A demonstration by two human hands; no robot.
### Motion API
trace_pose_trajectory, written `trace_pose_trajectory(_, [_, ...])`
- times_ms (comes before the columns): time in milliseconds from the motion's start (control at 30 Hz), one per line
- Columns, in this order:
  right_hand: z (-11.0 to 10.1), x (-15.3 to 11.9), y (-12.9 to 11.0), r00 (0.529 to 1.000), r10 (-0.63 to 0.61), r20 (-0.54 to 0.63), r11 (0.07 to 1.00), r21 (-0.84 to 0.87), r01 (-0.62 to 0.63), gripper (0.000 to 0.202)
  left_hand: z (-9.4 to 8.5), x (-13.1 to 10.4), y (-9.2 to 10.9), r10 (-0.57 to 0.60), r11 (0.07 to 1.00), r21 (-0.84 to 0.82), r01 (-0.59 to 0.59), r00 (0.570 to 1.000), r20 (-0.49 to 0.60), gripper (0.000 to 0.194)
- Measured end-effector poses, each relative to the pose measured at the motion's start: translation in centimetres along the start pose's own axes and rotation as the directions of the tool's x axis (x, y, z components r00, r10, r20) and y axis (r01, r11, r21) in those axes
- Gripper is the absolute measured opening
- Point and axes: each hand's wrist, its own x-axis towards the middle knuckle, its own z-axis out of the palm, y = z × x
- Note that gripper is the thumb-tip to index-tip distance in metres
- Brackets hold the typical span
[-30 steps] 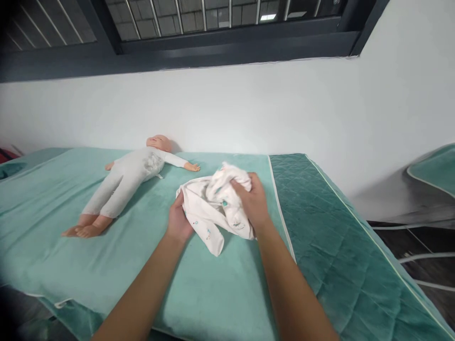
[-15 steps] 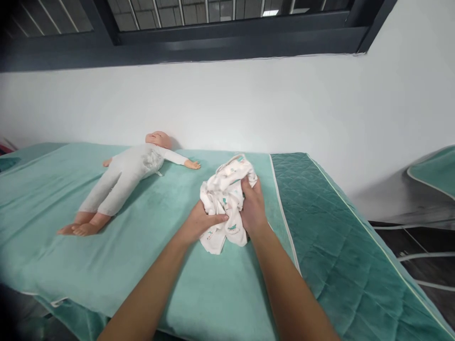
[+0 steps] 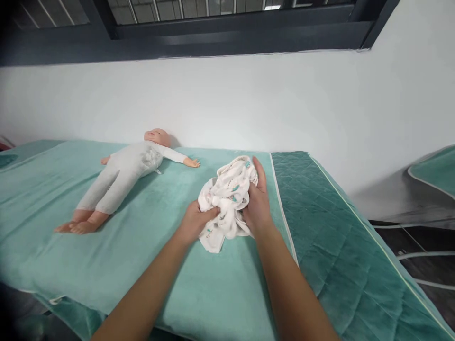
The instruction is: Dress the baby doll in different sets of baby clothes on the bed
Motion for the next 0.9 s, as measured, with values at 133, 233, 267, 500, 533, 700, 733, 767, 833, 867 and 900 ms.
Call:
trace_pose_trajectory(133, [-0.9, 0.3, 0.0, 0.982, 0.011, 0.189, 0.986, -0.165, 0.021, 0.046, -0.2, 0.5, -0.4, -0.049, 0.972, -0.236, -0.002, 0.977, -0.21, 0.041])
trace_pose_trajectory(233, [-0.9, -0.3, 0.0, 0.878, 0.144, 0.456, 0.947, -0.32, 0.011, 0.077, -0.1, 0.7, 0.0, -0.035, 0.944, -0.323, -0.06, 0.959, -0.281, 0.046])
trace_pose_trajectory(267, [-0.7, -0.5, 0.0, 0.85, 0.183, 0.494, 0.923, -0.384, 0.025, 0.092, -0.1, 0.7, 0.2, -0.024, 0.942, -0.329, -0.074, 0.958, -0.285, 0.048])
trace_pose_trajectory(500, [0.4, -1.1, 0.2, 0.922, 0.057, 0.383, 0.788, -0.584, 0.193, 0.085, 0.0, 0.4, 0.3, -0.033, 0.936, -0.35, -0.043, 0.978, -0.208, 0.056])
trace_pose_trajectory(533, [0.3, -1.0, 0.1, 0.931, 0.024, 0.365, 0.798, -0.568, 0.202, 0.08, 0.1, 0.4, 0.3, -0.031, 0.933, -0.357, -0.042, 0.98, -0.196, 0.056])
trace_pose_trajectory(700, [-0.8, 0.2, -0.5, 0.976, -0.18, 0.12, 0.829, -0.516, 0.216, 0.067, 0.0, 0.2, 0.5, -0.095, 0.902, -0.431, 0.0, 0.975, -0.199, 0.052])
trace_pose_trajectory(733, [-1.2, 0.6, -0.7, 0.972, -0.229, 0.052, 0.836, -0.5, 0.224, 0.066, -0.1, 0.2, 0.6, -0.103, 0.888, -0.459, -0.009, 0.97, -0.219, 0.053])
trace_pose_trajectory(767, [-1.6, 1.0, -0.9, 0.962, -0.273, -0.019, 0.849, -0.475, 0.232, 0.065, -0.2, 0.2, 0.7, -0.106, 0.871, -0.49, -0.025, 0.966, -0.237, 0.054])
trace_pose_trajectory(833, [-2.4, 1.8, -1.4, 0.929, -0.332, -0.164, 0.884, -0.399, 0.246, 0.061, -0.4, 0.3, 1.0, -0.103, 0.834, -0.548, -0.062, 0.959, -0.266, 0.055])
trace_pose_trajectory(867, [-2.7, 2.2, -1.7, 0.907, -0.351, -0.234, 0.899, -0.354, 0.257, 0.057, -0.5, 0.4, 1.0, -0.098, 0.818, -0.57, -0.078, 0.958, -0.271, 0.054])
trace_pose_trajectory(900, [-3.1, 2.6, -1.9, 0.882, -0.365, -0.299, 0.911, -0.308, 0.273, 0.052, -0.6, 0.4, 1.1, -0.091, 0.807, -0.584, -0.089, 0.958, -0.273, 0.053])
